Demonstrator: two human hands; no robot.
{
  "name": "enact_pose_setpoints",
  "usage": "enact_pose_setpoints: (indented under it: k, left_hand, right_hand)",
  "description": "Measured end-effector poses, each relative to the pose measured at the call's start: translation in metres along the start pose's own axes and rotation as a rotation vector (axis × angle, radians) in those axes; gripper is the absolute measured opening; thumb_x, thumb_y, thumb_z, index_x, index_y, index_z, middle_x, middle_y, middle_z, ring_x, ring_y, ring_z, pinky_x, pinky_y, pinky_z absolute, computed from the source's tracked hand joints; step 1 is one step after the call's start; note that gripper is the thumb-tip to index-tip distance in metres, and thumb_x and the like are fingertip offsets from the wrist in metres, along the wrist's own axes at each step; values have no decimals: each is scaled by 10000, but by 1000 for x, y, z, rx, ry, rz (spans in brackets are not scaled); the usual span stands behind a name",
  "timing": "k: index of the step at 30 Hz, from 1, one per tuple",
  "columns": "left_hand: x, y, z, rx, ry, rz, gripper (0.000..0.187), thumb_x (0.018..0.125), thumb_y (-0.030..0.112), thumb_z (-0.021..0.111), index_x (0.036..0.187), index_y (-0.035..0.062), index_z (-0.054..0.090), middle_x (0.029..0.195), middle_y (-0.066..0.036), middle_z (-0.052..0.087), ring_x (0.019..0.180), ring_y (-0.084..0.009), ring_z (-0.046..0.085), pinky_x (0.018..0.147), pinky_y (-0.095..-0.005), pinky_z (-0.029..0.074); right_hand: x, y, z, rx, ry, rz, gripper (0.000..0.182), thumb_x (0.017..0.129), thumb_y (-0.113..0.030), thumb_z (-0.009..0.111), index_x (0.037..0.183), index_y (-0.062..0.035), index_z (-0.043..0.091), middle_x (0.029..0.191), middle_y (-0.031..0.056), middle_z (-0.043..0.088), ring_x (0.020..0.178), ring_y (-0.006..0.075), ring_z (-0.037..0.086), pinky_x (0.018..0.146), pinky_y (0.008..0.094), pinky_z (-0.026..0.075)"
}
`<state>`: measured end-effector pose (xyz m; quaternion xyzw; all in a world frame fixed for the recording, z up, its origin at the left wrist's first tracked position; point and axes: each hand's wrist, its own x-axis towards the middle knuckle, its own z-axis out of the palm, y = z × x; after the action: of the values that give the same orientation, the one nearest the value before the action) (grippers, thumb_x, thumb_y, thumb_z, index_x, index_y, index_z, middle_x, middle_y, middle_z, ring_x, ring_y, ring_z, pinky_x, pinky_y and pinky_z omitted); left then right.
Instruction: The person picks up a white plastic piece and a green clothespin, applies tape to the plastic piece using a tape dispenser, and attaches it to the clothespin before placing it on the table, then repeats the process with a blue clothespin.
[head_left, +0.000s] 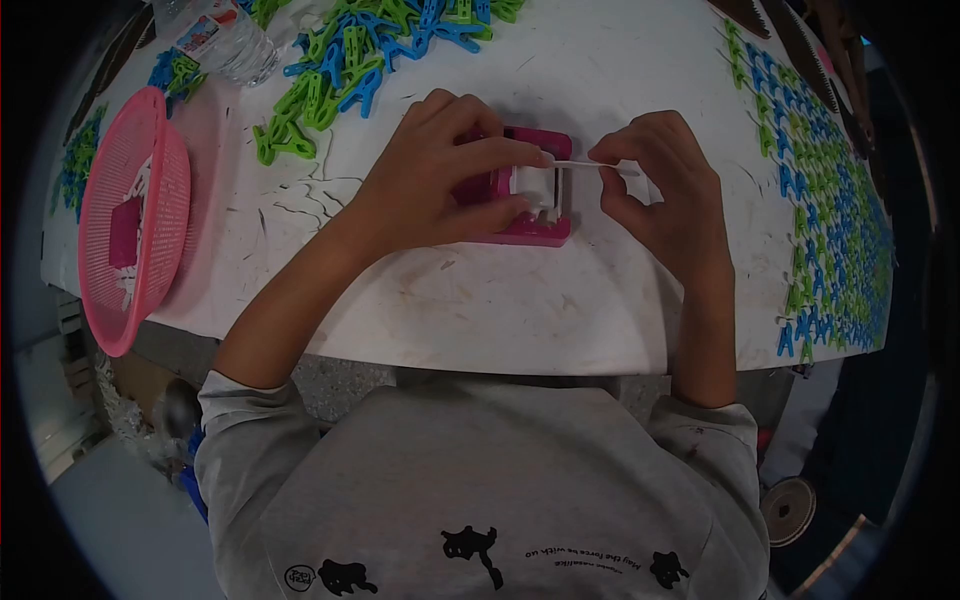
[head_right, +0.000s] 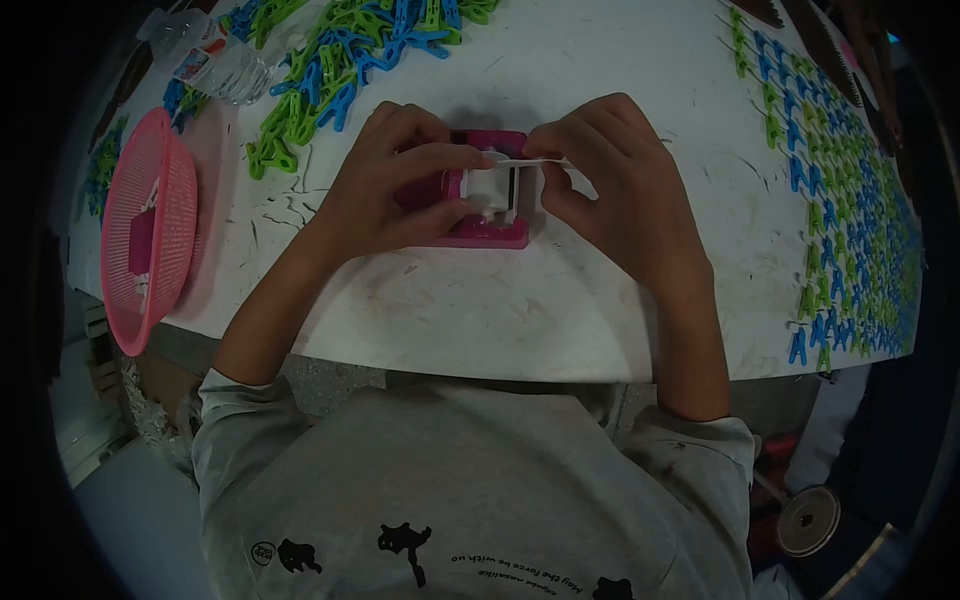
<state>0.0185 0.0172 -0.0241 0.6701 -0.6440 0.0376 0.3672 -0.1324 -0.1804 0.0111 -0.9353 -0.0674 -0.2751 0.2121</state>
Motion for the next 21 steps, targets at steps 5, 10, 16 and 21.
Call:
enact_pose_setpoints:
  k: [5,10,16,21]
  left_hand:
    - [0,0,0,5,2,7,403,716,224,762,1115,197,709,915,-38,538,866,-210,486,793,-321,398]
    - [-1,-1,1,16,14,18,402,727,245,758,1122,190,708,913,-44,538,874,-217,492,797,-333,395]
    - [0,4,-4,28,21,45,378,778,330,718,1118,164,709,919,-54,536,881,-219,489,804,-339,385]
    - [0,6,-15,57,163,105,349,804,309,693,1094,115,709,902,-66,530,847,-212,491,755,-339,393]
  right_hand:
    - [3,-5,1,49,56,-3,221,699,29,705,889,-80,672,799,24,610,810,196,578,655,320,510]
    - [4,-9,5,59,101,-12,234,689,47,702,889,-72,669,801,31,612,794,195,579,653,320,504]
    - [5,-11,3,23,128,-64,256,677,51,706,895,-77,669,802,32,614,790,204,580,662,325,498]
    - [6,-8,-5,-19,162,-57,291,645,56,723,900,-73,668,809,41,615,784,217,571,660,326,493]
